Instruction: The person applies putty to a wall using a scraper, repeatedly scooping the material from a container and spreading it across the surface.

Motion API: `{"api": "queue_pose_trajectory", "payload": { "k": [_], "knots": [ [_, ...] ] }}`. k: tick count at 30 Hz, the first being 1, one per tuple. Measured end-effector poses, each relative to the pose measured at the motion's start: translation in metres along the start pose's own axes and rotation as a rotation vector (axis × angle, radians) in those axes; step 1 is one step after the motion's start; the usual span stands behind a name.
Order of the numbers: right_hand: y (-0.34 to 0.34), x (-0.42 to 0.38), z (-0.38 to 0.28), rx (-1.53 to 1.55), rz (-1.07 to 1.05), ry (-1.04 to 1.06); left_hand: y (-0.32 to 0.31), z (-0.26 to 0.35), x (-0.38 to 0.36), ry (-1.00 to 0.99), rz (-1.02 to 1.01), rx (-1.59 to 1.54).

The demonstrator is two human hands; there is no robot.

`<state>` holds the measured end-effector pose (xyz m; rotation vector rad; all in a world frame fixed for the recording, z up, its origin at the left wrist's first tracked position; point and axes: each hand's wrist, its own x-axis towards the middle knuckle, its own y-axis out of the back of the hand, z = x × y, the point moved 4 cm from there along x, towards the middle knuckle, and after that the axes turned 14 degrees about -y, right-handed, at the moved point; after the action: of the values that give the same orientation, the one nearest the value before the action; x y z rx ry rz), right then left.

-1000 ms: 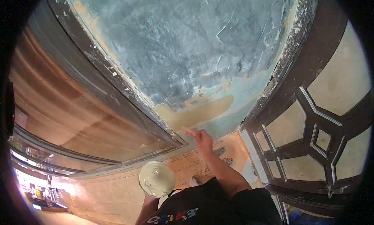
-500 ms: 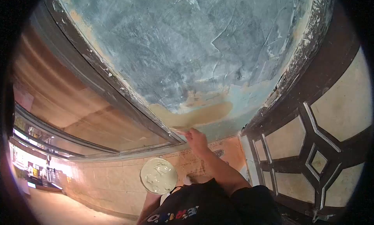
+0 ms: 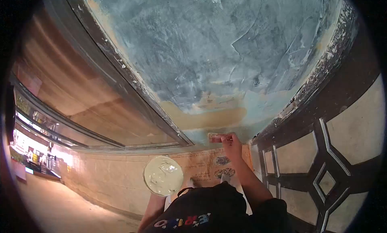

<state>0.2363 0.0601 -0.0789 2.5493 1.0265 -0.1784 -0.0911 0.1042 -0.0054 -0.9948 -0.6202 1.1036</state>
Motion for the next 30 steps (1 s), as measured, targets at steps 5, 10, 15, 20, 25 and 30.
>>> {"api": "queue_pose_trajectory", "payload": {
  "k": [5,10,15,20,25,30],
  "knots": [
    [0.025,-0.034,-0.102,0.064,-0.251,0.194,0.006,-0.022,0.010,0.019,-0.030,0.014],
    [0.054,-0.080,-0.217,-0.365,-0.156,0.778,-0.040,-0.045,0.025,0.163,0.022,-0.210],
    [0.061,-0.095,-0.250,-0.701,-0.155,1.156,-0.053,-0.069,0.031,0.107,-0.008,-0.050],
    [0.067,-0.101,-0.256,-0.831,-0.070,1.580,-0.093,-0.082,0.022,0.164,-0.076,-0.485],
    [0.073,-0.098,-0.258,-0.821,-0.113,1.721,-0.087,-0.095,0.021,0.141,-0.076,-0.333],
    [0.073,-0.092,-0.247,-0.888,-0.167,1.800,-0.103,-0.094,0.015,0.104,-0.092,-0.363]
  ]
}}
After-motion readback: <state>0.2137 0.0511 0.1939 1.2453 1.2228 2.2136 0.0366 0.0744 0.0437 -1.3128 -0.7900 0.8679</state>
